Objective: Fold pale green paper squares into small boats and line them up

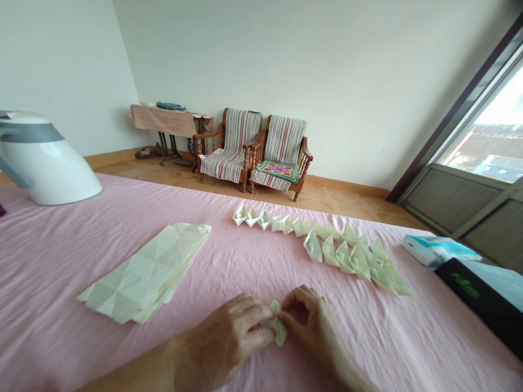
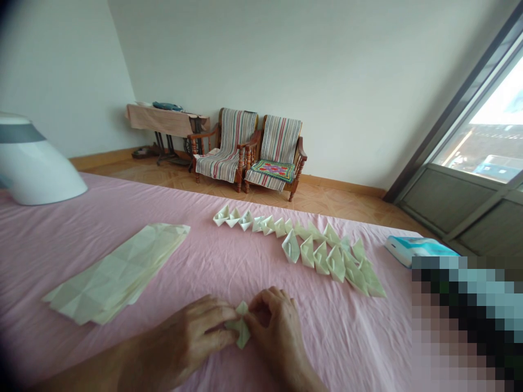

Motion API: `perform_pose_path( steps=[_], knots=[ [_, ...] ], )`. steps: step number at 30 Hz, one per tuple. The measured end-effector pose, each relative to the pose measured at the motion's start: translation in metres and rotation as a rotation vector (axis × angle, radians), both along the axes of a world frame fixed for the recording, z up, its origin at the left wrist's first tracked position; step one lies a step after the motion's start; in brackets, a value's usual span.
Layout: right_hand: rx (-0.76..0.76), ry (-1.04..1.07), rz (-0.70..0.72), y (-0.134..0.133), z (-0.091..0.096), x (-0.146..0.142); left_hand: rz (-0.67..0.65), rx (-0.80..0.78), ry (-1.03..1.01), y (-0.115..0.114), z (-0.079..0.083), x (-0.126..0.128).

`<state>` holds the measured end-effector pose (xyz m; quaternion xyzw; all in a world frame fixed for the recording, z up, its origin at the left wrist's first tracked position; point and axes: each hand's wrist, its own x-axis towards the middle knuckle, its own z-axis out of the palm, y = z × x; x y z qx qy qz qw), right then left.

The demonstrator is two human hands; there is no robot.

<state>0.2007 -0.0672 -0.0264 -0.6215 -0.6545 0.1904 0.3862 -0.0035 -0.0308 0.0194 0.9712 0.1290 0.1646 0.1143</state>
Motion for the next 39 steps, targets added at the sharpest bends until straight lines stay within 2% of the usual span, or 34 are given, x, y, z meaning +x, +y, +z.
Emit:
perform_pose_path(
  steps=[3,8,11,16,20,24,30,39],
  knots=[
    [0.009,0.015,-0.022,-0.005,-0.001,0.0,0.048,-0.065,-0.018,0.0,-0.002,0.001],
    [0.011,0.019,-0.041,-0.014,0.003,-0.001,0.253,-0.238,-0.04,0.002,-0.002,0.006],
    [-0.023,0.051,-0.034,-0.017,0.008,-0.001,0.292,-0.305,-0.062,0.002,-0.001,0.01],
    [-0.116,0.211,0.022,-0.015,0.009,0.001,0.301,-0.361,-0.123,0.005,-0.004,0.013],
    [-0.102,0.298,0.024,-0.013,0.007,0.002,0.294,-0.414,-0.181,0.005,-0.005,0.013],
    [-0.013,0.285,0.051,-0.014,0.01,0.0,0.265,-0.421,-0.275,0.004,-0.006,0.012],
    [0.18,0.148,0.079,-0.016,0.015,-0.004,0.262,-0.415,-0.374,0.0,-0.007,0.011],
    [0.185,0.125,0.101,-0.018,0.017,-0.011,0.199,-0.4,-0.476,0.0,-0.007,0.013]
  ],
)
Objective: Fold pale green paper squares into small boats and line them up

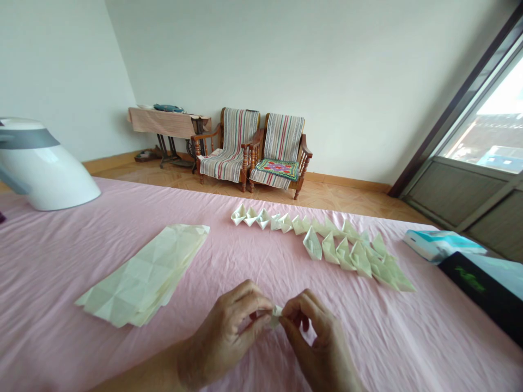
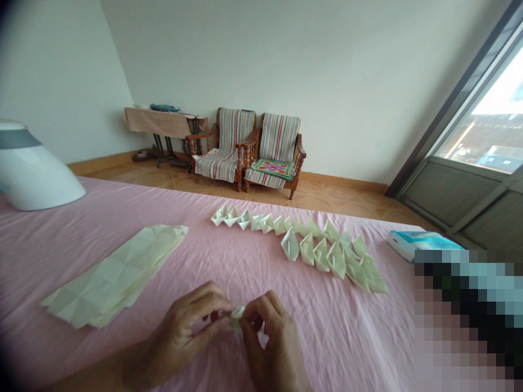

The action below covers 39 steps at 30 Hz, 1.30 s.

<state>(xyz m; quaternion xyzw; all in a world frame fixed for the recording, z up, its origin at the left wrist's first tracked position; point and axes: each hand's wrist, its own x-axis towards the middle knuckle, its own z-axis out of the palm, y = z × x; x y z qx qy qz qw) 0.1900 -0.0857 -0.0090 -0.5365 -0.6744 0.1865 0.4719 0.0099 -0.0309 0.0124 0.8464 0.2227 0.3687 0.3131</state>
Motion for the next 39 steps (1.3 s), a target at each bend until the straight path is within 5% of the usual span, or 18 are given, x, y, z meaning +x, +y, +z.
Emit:
perform_pose_path(
  steps=[15,31,39],
  knots=[
    [0.131,0.023,0.009,0.001,0.005,-0.009,-0.004,0.0,-0.006,0.001,-0.003,0.005],
    [0.013,0.03,-0.062,0.01,-0.009,0.001,0.117,-0.041,0.097,0.007,-0.006,0.007],
    [0.026,0.065,-0.017,0.011,-0.008,-0.002,0.042,-0.095,0.066,0.01,-0.006,0.008]
  ],
)
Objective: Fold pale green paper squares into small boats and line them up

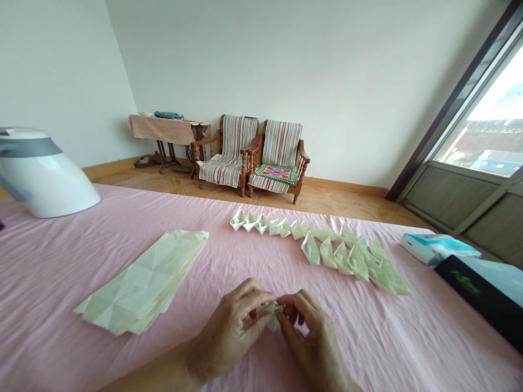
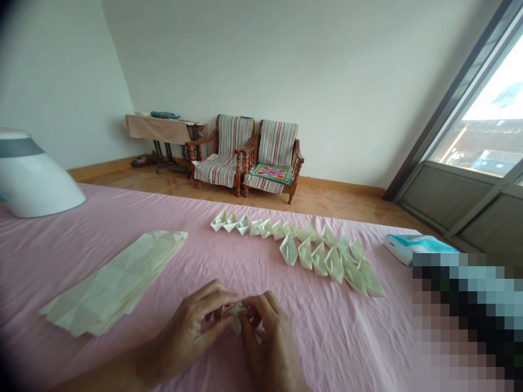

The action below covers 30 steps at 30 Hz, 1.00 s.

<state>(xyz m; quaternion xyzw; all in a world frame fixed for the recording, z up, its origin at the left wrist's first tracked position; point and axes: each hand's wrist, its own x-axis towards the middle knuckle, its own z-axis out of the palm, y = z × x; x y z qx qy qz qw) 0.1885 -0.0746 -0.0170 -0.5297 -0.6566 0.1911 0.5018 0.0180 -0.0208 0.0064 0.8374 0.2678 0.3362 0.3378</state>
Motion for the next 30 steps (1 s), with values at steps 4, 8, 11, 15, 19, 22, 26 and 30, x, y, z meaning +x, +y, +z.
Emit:
perform_pose_path(
  steps=[4,8,11,15,19,22,26,30],
  knots=[
    [-0.024,0.076,0.003,-0.001,0.001,-0.003,0.003,0.014,-0.025,0.0,-0.001,0.0],
    [-0.027,0.045,0.007,0.001,0.001,-0.001,0.019,0.042,-0.03,0.001,-0.001,0.0],
    [0.0,-0.016,-0.007,0.001,0.0,0.001,0.027,0.071,-0.05,0.002,0.001,0.001],
    [0.037,-0.021,-0.05,0.001,-0.002,0.002,0.047,0.083,-0.076,0.002,0.001,0.001],
    [0.042,0.016,-0.1,0.004,-0.005,0.004,0.123,0.065,-0.067,0.004,-0.002,0.0],
    [0.027,-0.018,-0.103,0.005,-0.008,0.012,0.188,0.041,-0.033,0.008,-0.006,-0.004],
    [0.018,-0.077,-0.122,0.005,-0.007,0.025,0.241,-0.02,0.048,0.013,-0.009,-0.01],
    [-0.003,-0.101,-0.142,0.005,-0.005,0.028,0.254,-0.061,0.099,0.014,-0.009,-0.014]
  ],
)
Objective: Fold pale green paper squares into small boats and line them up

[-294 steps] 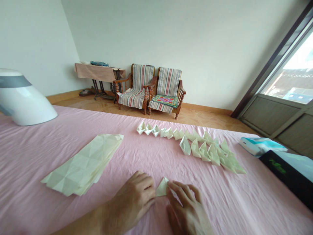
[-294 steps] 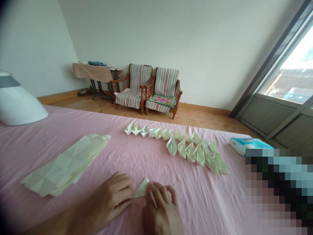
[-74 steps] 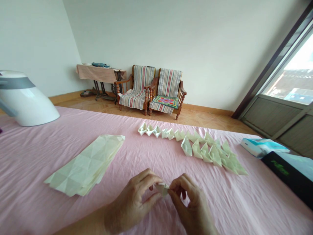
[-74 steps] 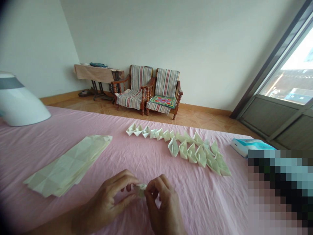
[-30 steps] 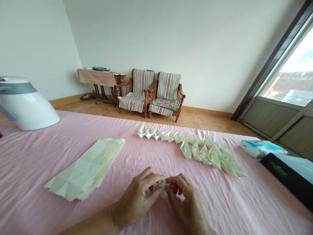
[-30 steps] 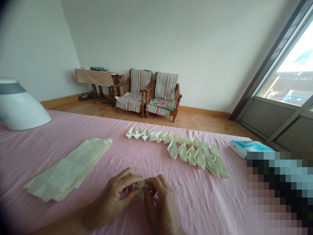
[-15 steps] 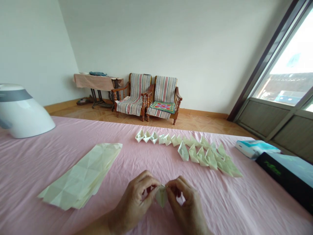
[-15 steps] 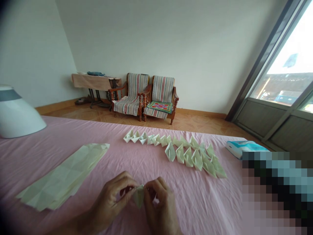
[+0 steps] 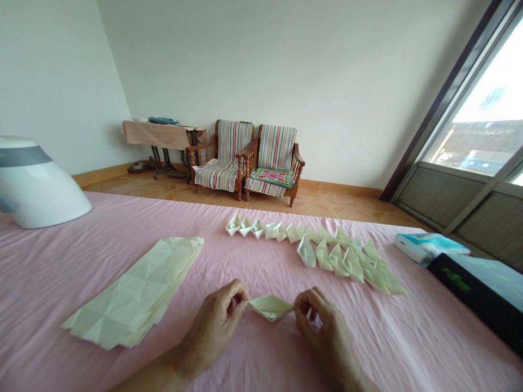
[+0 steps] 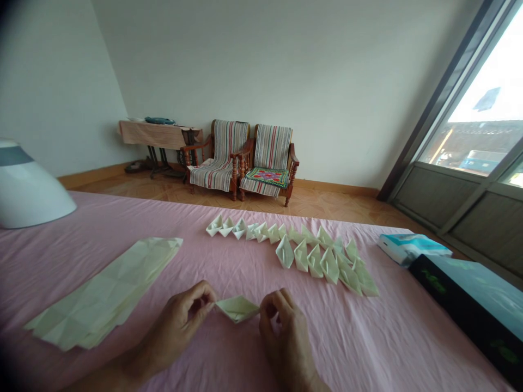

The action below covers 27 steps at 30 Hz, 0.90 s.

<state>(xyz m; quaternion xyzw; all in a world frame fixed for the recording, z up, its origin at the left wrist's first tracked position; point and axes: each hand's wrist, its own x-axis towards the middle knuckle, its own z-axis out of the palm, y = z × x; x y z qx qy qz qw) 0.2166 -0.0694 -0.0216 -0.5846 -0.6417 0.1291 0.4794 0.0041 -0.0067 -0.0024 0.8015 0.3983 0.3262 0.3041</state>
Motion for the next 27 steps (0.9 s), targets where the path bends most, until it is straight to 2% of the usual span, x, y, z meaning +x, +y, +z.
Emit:
perform_pose_path(
  steps=[9,15,22,27],
  knots=[
    [-0.154,-0.074,0.078,-0.003,-0.005,-0.003,-0.004,-0.036,-0.013,-0.001,-0.001,0.004],
    [-0.017,0.065,0.038,0.0,-0.001,-0.001,0.009,-0.022,-0.145,0.001,0.005,0.002],
    [0.008,0.248,0.032,-0.001,0.002,-0.001,0.06,-0.218,-0.34,0.004,0.012,0.003],
    [-0.099,0.339,0.059,-0.002,0.003,-0.003,0.072,-0.33,-0.435,0.001,0.014,0.004]
  ],
)
